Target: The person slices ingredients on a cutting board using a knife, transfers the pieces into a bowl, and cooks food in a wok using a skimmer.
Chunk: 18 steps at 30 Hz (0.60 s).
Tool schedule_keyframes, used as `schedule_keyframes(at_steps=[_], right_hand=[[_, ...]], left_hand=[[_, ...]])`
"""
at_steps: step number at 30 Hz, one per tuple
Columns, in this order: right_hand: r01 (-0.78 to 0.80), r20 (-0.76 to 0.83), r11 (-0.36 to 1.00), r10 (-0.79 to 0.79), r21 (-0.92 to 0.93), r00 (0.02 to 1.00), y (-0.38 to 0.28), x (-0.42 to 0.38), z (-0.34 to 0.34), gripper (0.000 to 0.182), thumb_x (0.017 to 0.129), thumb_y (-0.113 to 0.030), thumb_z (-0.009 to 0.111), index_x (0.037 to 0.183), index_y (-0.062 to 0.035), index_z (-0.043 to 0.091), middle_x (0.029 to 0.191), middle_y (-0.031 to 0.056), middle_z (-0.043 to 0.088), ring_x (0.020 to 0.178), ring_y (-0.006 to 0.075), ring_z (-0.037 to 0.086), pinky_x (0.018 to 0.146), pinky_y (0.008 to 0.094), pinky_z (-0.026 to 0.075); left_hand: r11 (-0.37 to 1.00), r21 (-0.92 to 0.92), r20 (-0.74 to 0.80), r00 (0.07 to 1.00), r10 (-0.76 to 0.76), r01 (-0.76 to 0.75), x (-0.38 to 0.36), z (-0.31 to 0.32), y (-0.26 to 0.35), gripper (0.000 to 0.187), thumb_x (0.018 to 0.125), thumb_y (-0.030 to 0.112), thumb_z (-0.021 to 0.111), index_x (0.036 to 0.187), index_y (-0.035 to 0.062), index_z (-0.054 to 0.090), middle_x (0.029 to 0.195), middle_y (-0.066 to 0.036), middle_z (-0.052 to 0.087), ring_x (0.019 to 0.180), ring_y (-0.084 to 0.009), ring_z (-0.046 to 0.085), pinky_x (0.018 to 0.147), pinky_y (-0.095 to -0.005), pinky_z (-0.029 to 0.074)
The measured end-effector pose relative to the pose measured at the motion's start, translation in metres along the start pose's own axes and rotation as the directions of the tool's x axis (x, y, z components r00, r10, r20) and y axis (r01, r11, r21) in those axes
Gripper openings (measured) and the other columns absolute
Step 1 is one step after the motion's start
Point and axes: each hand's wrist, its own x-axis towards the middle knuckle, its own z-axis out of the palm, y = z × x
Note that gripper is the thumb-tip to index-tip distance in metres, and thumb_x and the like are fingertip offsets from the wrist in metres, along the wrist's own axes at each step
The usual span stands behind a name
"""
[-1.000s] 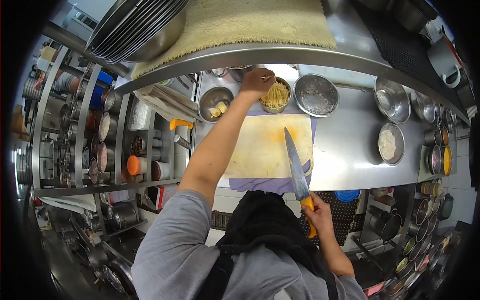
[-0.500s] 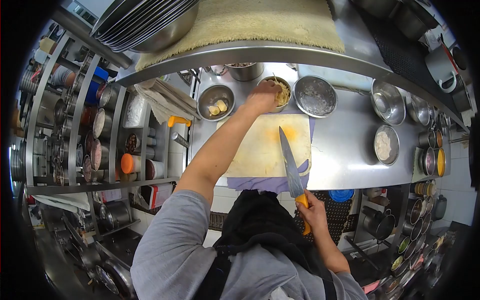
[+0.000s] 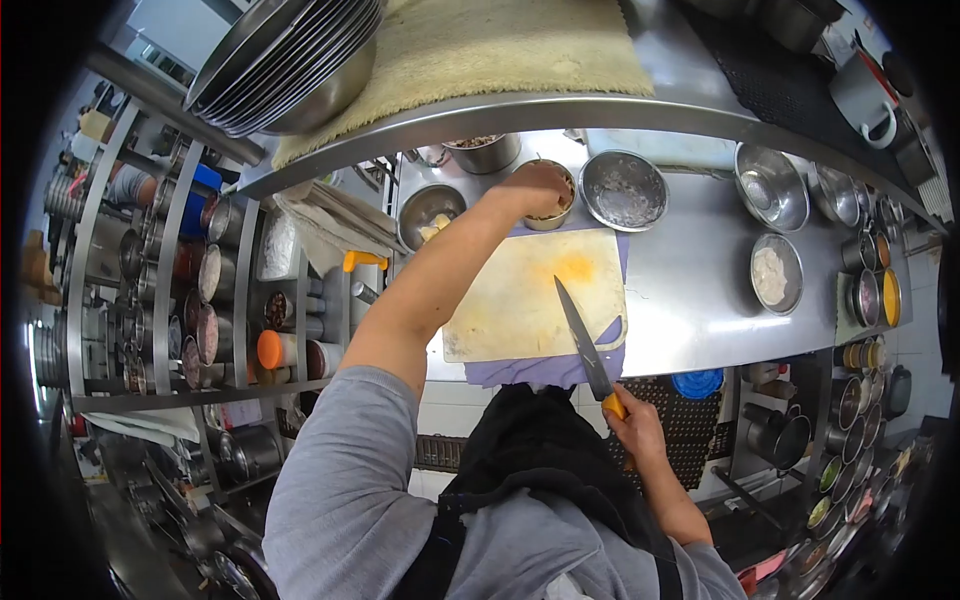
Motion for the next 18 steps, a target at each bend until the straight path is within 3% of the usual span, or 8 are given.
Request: schedule_keyframes(at_steps=[6, 8, 12, 14, 15, 17, 18], right_hand=[[-0.006, -0.012, 0.999, 0.005, -0.039, 1.000, 0.008, -0.001, 0.002, 0.048, 0.080, -0.012, 0.075, 0.127, -0.0056, 0.064, 0.087, 0.0255, 0.068, 0.080, 0.0415, 0.067, 0.071, 0.0451, 0.053], [-0.021, -0.001, 0.999, 0.021, -0.034, 1.000, 0.008, 0.000, 0.000, 0.048, 0.081, -0.013, 0.075, 0.127, -0.0058, 0.064, 0.088, 0.0256, 0.068, 0.080, 0.0418, 0.067, 0.072, 0.0454, 0.054], [-0.017, 0.001, 0.999, 0.017, -0.045, 1.000, 0.011, 0.001, 0.000, 0.048, 0.081, -0.014, 0.074, 0.127, -0.0062, 0.064, 0.088, 0.0261, 0.068, 0.083, 0.0424, 0.068, 0.073, 0.0467, 0.054], [-0.013, -0.004, 0.999, 0.013, -0.042, 1.000, 0.013, 0.001, 0.002, 0.048, 0.081, -0.015, 0.074, 0.127, -0.0064, 0.064, 0.089, 0.0261, 0.068, 0.083, 0.0424, 0.068, 0.073, 0.0471, 0.054], [-0.008, -0.007, 0.999, 0.007, -0.044, 1.000, 0.014, 0.001, 0.002, 0.048, 0.081, -0.015, 0.074, 0.127, -0.0066, 0.064, 0.089, 0.0260, 0.068, 0.084, 0.0425, 0.068, 0.073, 0.0474, 0.054], [-0.028, 0.011, 0.999, 0.029, -0.042, 1.000, 0.012, 0.002, 0.000, 0.048, 0.081, -0.014, 0.074, 0.127, -0.0062, 0.064, 0.089, 0.0261, 0.068, 0.084, 0.0427, 0.068, 0.074, 0.0475, 0.054], [-0.049, 0.029, 0.998, 0.050, -0.041, 0.998, 0.011, 0.002, -0.002, 0.048, 0.081, -0.014, 0.074, 0.127, -0.0058, 0.063, 0.090, 0.0261, 0.068, 0.084, 0.0429, 0.067, 0.074, 0.0476, 0.054]], left_hand=[[0.997, 0.059, -0.033, 0.998, 0.051, -0.049, 0.002, 0.005, 0.001, 0.015, 0.079, 0.011, 0.065, 0.090, 0.0169, 0.073, 0.108, -0.009, 0.064, 0.106, -0.0301, 0.060, 0.087, -0.0407, 0.051], [0.994, 0.001, -0.106, 0.988, 0.111, -0.112, 0.002, 0.004, -0.002, 0.008, 0.080, 0.012, 0.064, 0.086, 0.0135, 0.070, 0.101, -0.010, 0.064, 0.102, -0.0315, 0.061, 0.086, -0.0420, 0.051], [0.990, -0.062, -0.157, 0.980, 0.119, -0.130, 0.005, 0.006, -0.009, 0.014, 0.083, 0.017, 0.060, 0.090, 0.0144, 0.072, 0.102, -0.010, 0.068, 0.100, -0.0304, 0.064, 0.085, -0.0422, 0.052], [0.966, -0.185, -0.366, 0.925, 0.101, -0.179, 0.004, 0.006, -0.013, 0.016, 0.083, 0.020, 0.062, 0.091, 0.0103, 0.073, 0.098, -0.012, 0.069, 0.094, -0.0316, 0.066, 0.083, -0.0411, 0.053], [0.966, -0.184, -0.366, 0.925, 0.102, -0.179, 0.002, 0.002, -0.012, 0.016, 0.083, 0.020, 0.062, 0.091, 0.0103, 0.073, 0.098, -0.012, 0.069, 0.094, -0.0316, 0.066, 0.083, -0.0411, 0.053], [0.875, -0.485, -0.343, 0.922, -0.181, -0.008, -0.003, -0.004, -0.010, 0.019, 0.086, 0.024, 0.067, 0.097, 0.0089, 0.073, 0.097, -0.009, 0.071, 0.089, -0.0270, 0.066, 0.083, -0.0384, 0.052], [0.875, -0.484, -0.345, 0.920, -0.183, -0.008, -0.006, -0.006, -0.010, 0.019, 0.086, 0.024, 0.067, 0.097, 0.0089, 0.073, 0.097, -0.009, 0.071, 0.089, -0.0270, 0.066, 0.083, -0.0384, 0.052]])
